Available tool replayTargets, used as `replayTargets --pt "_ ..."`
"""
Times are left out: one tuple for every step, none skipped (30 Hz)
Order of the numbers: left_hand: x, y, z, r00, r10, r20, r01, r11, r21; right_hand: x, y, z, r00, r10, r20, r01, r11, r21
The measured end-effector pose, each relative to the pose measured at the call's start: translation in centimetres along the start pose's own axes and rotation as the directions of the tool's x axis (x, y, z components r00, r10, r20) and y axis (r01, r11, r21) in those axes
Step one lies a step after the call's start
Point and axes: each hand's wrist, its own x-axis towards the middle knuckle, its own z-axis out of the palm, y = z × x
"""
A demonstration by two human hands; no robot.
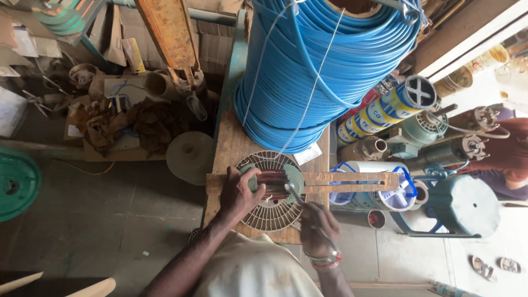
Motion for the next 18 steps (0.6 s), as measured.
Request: replayTargets --pt "0.0 0.1 -0.1 1.0 -0.007 0.007 0.007 1.0 0.001 -0.4 0.3 -0.6 0.999 -0.014 -0.046 0.015 0.999 0.031" --pt "-0.1 0.2 -0.2 1.0 -0.014 0.014 0.015 1.0 -0.002 -0.8 0.9 -0.9 0.991 0.005 -0.13 0.0 0.999 0.035" --pt "-0.1 0.3 -0.3 0.998 -0.046 0.045 0.047 0.999 -0.015 -1.2 1.7 -1.3 0.977 0.024 -0.211 -0.015 0.999 0.042" --pt "-0.1 0.3 -0.5 0.994 -0.078 0.076 0.08 0.997 -0.024 -1.6 2.6 -2.0 0.959 0.103 -0.265 -0.083 0.993 0.083" --pt "-0.1 0.3 -0.6 0.989 -0.108 0.105 0.112 0.993 -0.029 -2.0 3.8 -2.8 0.931 0.182 -0.317 -0.148 0.98 0.131" --pt "-0.1 0.3 -0.6 0.992 -0.088 0.095 0.091 0.995 -0.032 -2.4 5.2 -3.6 0.894 0.263 -0.364 -0.208 0.961 0.183" --pt "0.0 0.3 -0.7 0.994 -0.067 0.087 0.071 0.997 -0.037 -2.9 6.7 -4.6 0.939 0.209 -0.274 -0.224 0.974 -0.023" --pt "0.1 0.2 -0.6 0.996 -0.048 0.08 0.051 0.998 -0.044 -3.4 8.3 -5.7 0.97 0.174 -0.168 -0.21 0.95 -0.231" --pt "0.1 0.1 -0.5 0.988 -0.091 0.125 0.095 0.995 -0.031 -4.0 9.8 -6.3 0.986 0.159 -0.054 -0.167 0.889 -0.427" --pt "0.4 0.0 -0.4 0.977 -0.133 0.167 0.137 0.99 -0.016 -4.6 11.3 -6.2 0.978 0.204 0.049 -0.159 0.872 -0.463" --pt "0.6 -0.2 -0.3 0.963 -0.175 0.207 0.178 0.984 0.002 -5.1 12.8 -5.7 0.957 0.25 0.15 -0.146 0.856 -0.497" --pt "0.7 -0.5 -0.1 0.968 -0.163 0.192 0.169 0.986 -0.014 -5.7 14.1 -5.3 0.923 0.295 0.247 -0.128 0.84 -0.527" --pt "0.8 -0.7 0.0 0.973 -0.153 0.175 0.16 0.987 -0.029 -6.4 15.1 -4.4 0.806 0.465 0.366 -0.141 0.752 -0.644" --pt "0.8 -1.0 0.1 0.977 -0.143 0.158 0.152 0.987 -0.044 -7.0 15.9 -3.3 0.647 0.623 0.439 -0.119 0.651 -0.75" --pt "0.8 -1.2 0.2 0.984 -0.123 0.127 0.131 0.99 -0.058 -7.4 16.6 -2.1 0.692 0.559 0.456 -0.102 0.701 -0.706" --pt "0.7 -1.4 0.3 0.99 -0.104 0.096 0.111 0.991 -0.071 -7.8 17.1 -1.1 0.734 0.492 0.468 -0.081 0.747 -0.66" --pt "0.6 -1.5 0.4 0.994 -0.086 0.065 0.091 0.992 -0.084 -7.9 17.6 -0.1 0.672 0.498 0.548 0.036 0.717 -0.696" --pt "0.6 -1.6 0.5 0.994 -0.092 0.064 0.097 0.992 -0.078 -7.7 18.1 1.3 0.599 0.51 0.618 0.157 0.681 -0.715"
